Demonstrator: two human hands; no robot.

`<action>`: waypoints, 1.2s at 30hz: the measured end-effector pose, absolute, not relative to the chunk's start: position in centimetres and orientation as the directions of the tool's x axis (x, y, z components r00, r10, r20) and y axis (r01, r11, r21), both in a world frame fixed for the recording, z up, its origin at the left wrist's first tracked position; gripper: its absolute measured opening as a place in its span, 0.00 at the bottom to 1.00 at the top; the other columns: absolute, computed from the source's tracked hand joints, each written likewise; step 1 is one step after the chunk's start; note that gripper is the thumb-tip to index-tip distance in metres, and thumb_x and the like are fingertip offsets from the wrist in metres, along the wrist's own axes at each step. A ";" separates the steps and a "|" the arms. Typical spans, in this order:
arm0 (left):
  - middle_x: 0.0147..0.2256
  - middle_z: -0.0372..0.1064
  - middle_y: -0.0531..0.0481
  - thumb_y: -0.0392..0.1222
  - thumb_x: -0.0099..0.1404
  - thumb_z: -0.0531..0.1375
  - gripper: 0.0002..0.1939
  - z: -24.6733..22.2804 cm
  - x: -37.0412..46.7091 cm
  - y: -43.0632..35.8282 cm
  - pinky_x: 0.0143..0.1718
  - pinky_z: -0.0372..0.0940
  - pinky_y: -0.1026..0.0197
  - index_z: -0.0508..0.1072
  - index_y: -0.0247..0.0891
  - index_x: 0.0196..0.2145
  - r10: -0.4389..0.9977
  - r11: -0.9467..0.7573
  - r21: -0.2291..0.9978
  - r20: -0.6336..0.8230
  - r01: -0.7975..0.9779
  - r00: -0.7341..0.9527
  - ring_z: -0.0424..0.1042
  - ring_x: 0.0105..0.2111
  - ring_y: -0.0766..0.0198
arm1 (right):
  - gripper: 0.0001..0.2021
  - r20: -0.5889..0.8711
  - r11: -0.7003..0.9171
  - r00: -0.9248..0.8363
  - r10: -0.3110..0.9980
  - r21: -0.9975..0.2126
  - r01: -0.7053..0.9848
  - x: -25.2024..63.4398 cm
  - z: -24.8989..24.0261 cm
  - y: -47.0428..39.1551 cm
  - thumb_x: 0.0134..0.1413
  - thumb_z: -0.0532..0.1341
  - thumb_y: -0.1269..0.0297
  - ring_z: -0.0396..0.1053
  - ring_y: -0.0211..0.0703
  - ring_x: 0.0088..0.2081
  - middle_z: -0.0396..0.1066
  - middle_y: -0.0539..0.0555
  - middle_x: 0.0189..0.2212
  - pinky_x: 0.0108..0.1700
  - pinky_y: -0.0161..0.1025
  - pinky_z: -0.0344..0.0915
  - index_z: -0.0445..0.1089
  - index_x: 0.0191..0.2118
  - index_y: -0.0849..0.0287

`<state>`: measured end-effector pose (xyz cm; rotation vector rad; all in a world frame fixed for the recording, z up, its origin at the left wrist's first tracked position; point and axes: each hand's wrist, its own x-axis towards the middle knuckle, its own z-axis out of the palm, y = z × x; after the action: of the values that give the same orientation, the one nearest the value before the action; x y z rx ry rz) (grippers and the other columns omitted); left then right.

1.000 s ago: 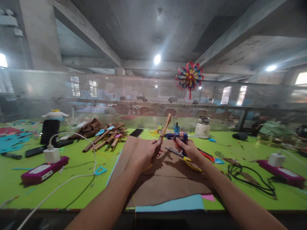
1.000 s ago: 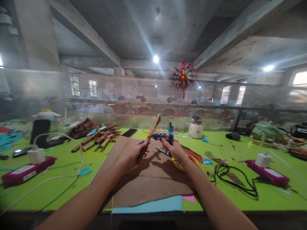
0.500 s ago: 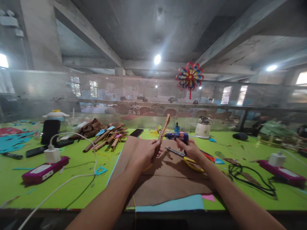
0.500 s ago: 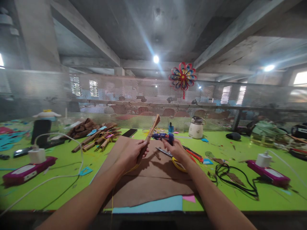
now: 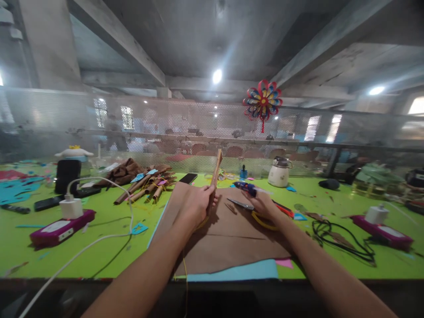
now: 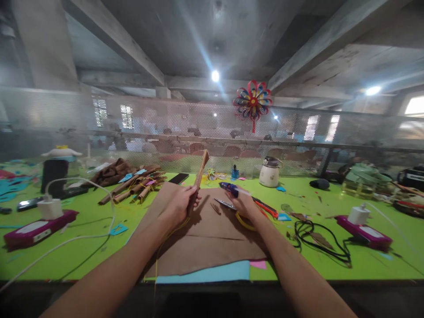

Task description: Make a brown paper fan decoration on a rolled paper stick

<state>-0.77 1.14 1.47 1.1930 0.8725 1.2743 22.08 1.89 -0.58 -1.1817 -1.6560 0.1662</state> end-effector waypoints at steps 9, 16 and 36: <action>0.21 0.65 0.52 0.39 0.67 0.52 0.09 1.8 -0.8 1.6 0.21 0.58 0.68 0.65 0.36 0.29 0.990 -0.095 0.970 0.115 -0.222 0.079 0.63 0.18 0.72 | 0.12 0.265 0.224 -0.128 0.956 -0.371 0.901 25.9 -1.1 2.9 0.41 0.66 0.59 0.69 0.45 0.29 0.75 0.57 0.27 0.30 0.35 0.56 0.76 0.32 0.63; 0.20 0.65 0.52 0.38 0.67 0.52 0.10 1.8 -0.9 2.0 0.21 0.57 0.67 0.66 0.37 0.28 0.993 -0.111 0.965 0.120 -0.236 0.023 0.63 0.18 0.71 | 0.26 0.201 0.277 -0.221 0.954 -0.314 0.908 27.4 1.0 2.4 0.38 0.63 0.74 0.70 0.50 0.46 0.74 0.59 0.47 0.45 0.37 0.63 0.73 0.50 0.64; 0.18 0.62 0.56 0.36 0.66 0.50 0.10 3.9 -6.5 5.4 0.18 0.55 0.70 0.59 0.38 0.26 0.898 -0.218 0.923 0.062 -0.317 -0.435 0.60 0.14 0.72 | 0.08 0.191 0.247 -0.197 0.962 -0.290 0.925 16.2 3.1 6.4 0.49 0.60 0.73 0.66 0.35 0.23 0.73 0.52 0.20 0.26 0.30 0.57 0.76 0.25 0.65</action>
<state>-6.46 5.37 3.91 0.7936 1.1435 1.7810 16.23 6.44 3.12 -1.7391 -2.1958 0.1571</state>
